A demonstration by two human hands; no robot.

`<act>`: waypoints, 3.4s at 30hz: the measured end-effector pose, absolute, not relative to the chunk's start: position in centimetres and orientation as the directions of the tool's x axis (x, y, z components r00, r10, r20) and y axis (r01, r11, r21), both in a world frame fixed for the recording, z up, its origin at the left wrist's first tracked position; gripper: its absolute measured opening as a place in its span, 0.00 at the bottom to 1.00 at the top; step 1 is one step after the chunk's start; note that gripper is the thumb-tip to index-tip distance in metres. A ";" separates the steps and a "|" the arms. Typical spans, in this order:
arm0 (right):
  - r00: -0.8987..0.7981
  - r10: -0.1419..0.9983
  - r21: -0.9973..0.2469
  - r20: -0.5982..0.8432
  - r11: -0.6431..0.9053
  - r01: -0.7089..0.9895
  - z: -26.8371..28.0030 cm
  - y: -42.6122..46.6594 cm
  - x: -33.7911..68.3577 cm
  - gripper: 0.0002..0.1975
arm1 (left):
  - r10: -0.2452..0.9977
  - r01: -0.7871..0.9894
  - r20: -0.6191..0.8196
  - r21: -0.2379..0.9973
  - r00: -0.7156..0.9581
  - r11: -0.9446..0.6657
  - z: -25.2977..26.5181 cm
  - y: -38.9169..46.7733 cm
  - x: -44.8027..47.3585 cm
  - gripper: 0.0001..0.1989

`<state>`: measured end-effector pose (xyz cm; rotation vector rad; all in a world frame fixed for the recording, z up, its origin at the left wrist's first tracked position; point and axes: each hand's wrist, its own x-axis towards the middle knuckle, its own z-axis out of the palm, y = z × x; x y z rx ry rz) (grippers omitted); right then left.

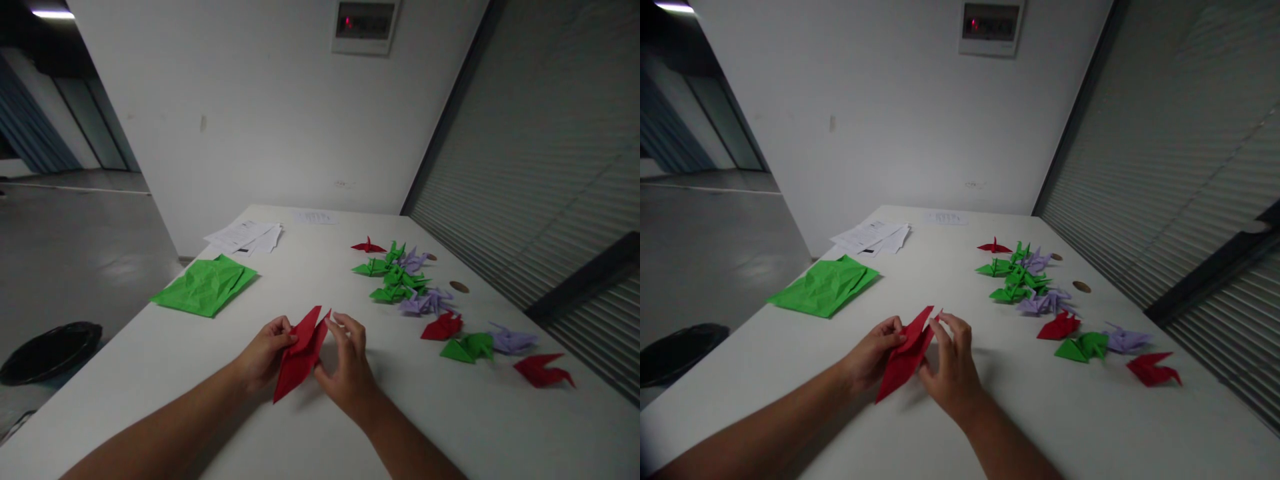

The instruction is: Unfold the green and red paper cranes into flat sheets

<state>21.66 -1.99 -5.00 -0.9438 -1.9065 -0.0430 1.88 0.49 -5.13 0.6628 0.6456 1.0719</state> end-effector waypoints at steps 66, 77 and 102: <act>-0.326 0.917 -0.971 0.228 0.191 -0.142 -6.2 0.1 22.4 0.20 | 0.966 -0.657 -0.091 0.718 0.240 0.231 -4.1 0.5 1.6 0.19; -0.522 0.851 -0.827 0.054 -0.255 -0.501 -4.5 -0.9 22.2 0.36 | 0.950 -0.512 -0.009 0.841 0.312 0.176 -4.4 0.3 1.4 0.18; -0.360 0.922 -0.703 -0.141 -0.350 -0.620 -4.4 -0.4 22.4 0.14 | 0.722 -0.397 0.169 0.904 0.671 0.158 -3.9 -0.3 0.5 0.47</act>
